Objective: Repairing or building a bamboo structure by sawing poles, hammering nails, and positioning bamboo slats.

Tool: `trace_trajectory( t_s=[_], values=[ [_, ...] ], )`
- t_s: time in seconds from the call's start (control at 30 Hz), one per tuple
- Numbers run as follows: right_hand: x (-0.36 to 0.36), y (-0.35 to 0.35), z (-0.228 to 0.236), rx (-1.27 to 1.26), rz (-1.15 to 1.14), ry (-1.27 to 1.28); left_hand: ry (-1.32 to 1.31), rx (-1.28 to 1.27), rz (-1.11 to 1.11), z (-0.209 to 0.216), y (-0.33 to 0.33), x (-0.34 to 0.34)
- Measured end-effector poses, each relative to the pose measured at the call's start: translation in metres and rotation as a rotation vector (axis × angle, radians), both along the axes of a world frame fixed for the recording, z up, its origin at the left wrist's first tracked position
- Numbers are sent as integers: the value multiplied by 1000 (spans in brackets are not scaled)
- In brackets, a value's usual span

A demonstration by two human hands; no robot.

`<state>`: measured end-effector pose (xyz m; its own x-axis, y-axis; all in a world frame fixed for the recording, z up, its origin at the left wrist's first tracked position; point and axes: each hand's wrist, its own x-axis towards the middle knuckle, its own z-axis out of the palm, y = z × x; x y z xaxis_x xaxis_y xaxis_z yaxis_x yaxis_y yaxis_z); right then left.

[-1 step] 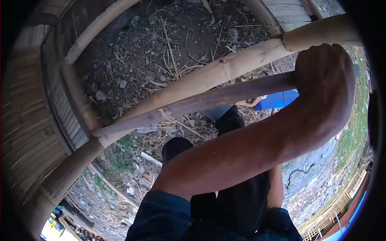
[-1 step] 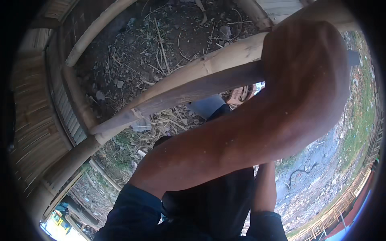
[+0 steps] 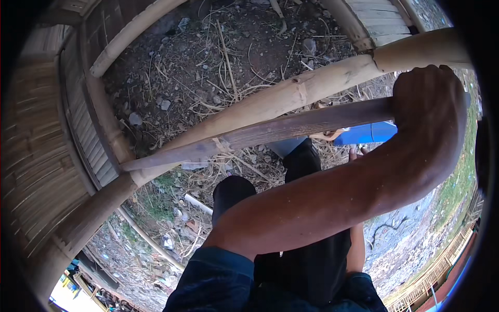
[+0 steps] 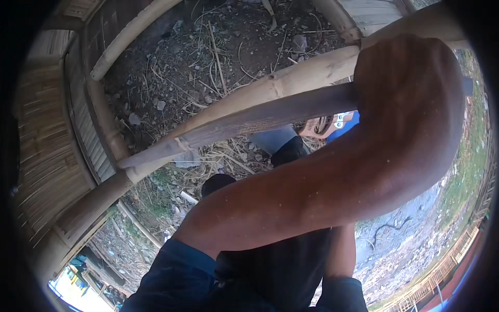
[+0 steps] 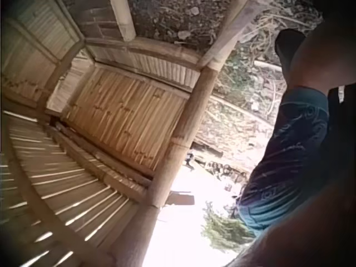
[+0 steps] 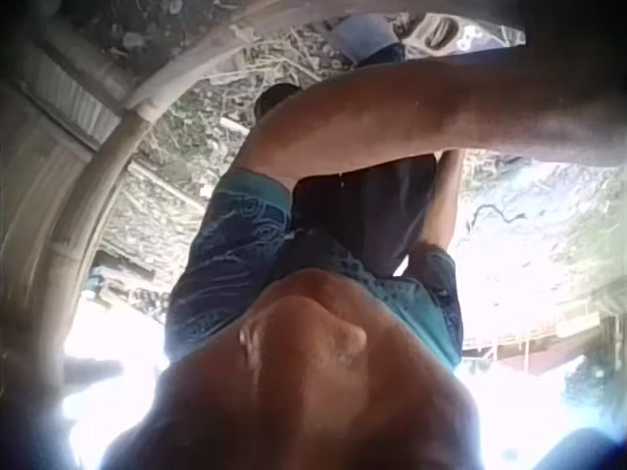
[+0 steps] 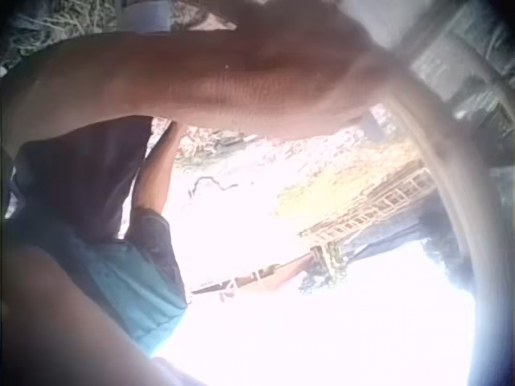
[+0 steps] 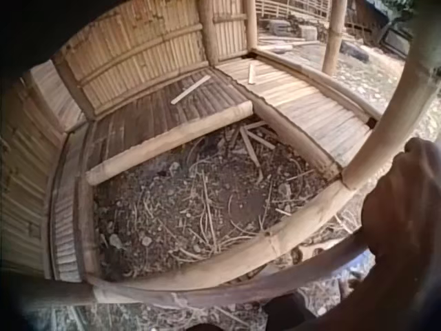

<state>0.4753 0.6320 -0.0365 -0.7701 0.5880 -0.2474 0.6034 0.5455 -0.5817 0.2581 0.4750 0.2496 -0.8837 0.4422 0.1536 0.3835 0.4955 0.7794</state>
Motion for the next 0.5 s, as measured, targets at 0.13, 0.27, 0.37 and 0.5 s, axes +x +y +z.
trace_trajectory(
  t_s=[0.13,0.27,0.37,0.5],
  values=[
    [21,-17,-65,76,287,-231,45,-5,38,10,-21,-8],
    [19,-43,-73,56,408,-297,99,-31,28,22,-17,-10],
    [16,-34,-67,139,386,-318,111,-15,8,12,-29,-18],
    [-14,-79,-29,564,17,-238,-109,-120,107,-30,-101,-48]
  ],
)
